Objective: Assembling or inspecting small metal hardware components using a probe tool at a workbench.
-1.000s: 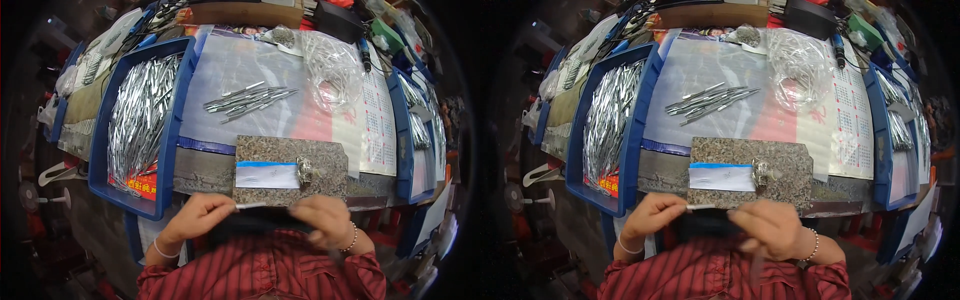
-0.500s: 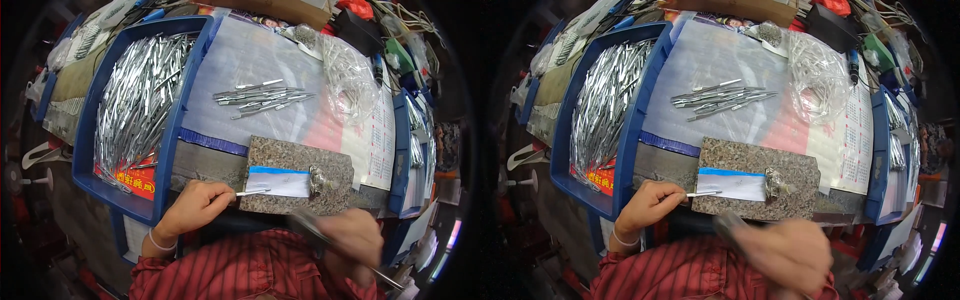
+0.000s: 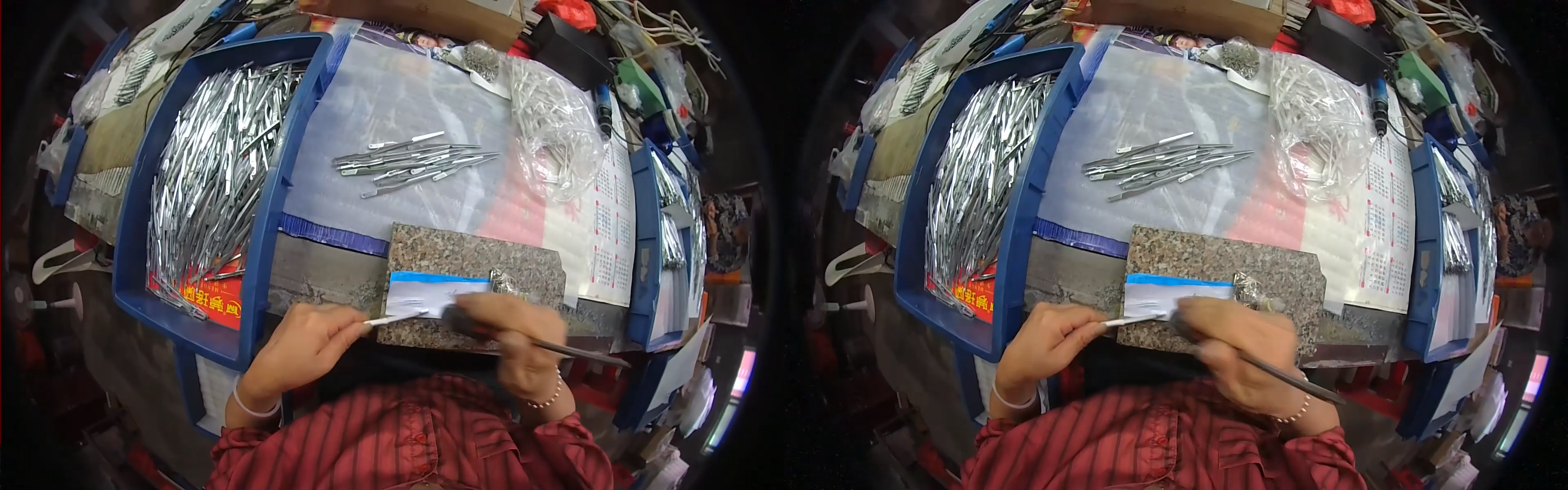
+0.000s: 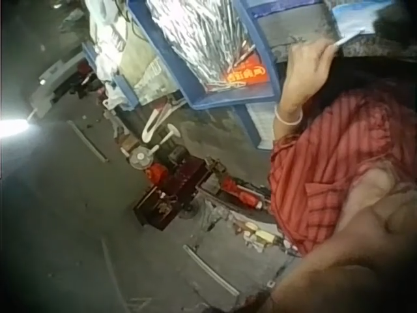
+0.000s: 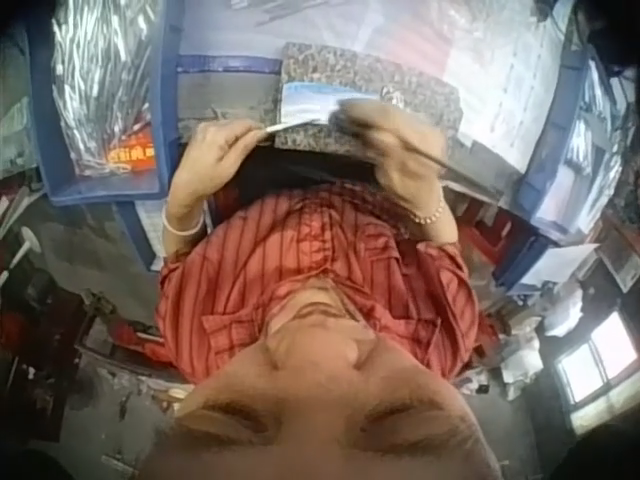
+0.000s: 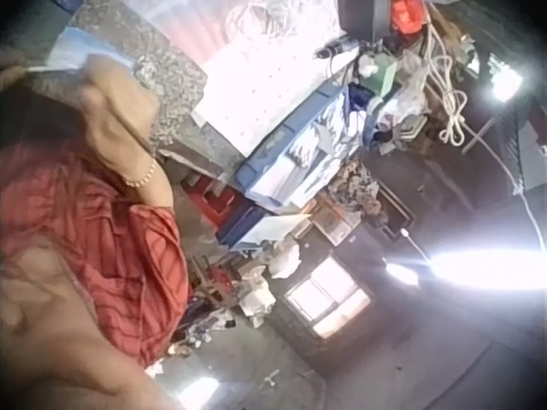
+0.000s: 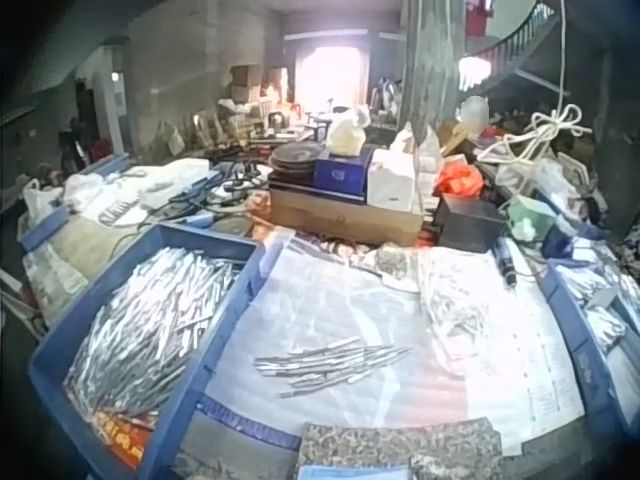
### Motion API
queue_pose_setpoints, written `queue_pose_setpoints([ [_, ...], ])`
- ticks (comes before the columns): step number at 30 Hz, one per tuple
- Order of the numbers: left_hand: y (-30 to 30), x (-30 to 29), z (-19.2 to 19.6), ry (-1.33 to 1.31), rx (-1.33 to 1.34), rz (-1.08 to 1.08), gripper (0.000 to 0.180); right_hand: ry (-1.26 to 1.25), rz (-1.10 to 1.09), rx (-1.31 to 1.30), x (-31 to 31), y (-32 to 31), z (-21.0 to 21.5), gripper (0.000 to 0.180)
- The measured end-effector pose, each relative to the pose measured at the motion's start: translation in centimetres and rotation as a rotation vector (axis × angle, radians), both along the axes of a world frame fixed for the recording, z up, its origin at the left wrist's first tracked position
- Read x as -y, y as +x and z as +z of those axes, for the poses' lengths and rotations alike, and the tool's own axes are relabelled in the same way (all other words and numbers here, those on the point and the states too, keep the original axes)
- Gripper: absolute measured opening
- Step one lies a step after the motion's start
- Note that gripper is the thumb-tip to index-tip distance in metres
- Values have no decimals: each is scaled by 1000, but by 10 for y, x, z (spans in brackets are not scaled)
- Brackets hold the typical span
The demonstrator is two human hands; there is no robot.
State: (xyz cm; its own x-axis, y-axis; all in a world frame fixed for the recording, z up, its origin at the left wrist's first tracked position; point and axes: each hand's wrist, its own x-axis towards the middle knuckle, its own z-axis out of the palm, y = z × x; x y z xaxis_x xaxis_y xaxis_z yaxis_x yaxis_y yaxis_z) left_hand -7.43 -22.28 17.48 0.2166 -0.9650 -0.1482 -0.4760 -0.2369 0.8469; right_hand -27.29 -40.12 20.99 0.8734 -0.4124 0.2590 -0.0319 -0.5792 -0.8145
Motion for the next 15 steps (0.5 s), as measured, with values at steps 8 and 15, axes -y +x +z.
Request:
queue_pose_setpoints([
  [8, -40, 30, 12, -346, 159, -2, 15, 73, -372, 213, -15, -58, 1, 67],
  [15, -48, 54, -18, -487, 577, -152, 26, -1, -153, 278, 2, -62, 4, 43],
])
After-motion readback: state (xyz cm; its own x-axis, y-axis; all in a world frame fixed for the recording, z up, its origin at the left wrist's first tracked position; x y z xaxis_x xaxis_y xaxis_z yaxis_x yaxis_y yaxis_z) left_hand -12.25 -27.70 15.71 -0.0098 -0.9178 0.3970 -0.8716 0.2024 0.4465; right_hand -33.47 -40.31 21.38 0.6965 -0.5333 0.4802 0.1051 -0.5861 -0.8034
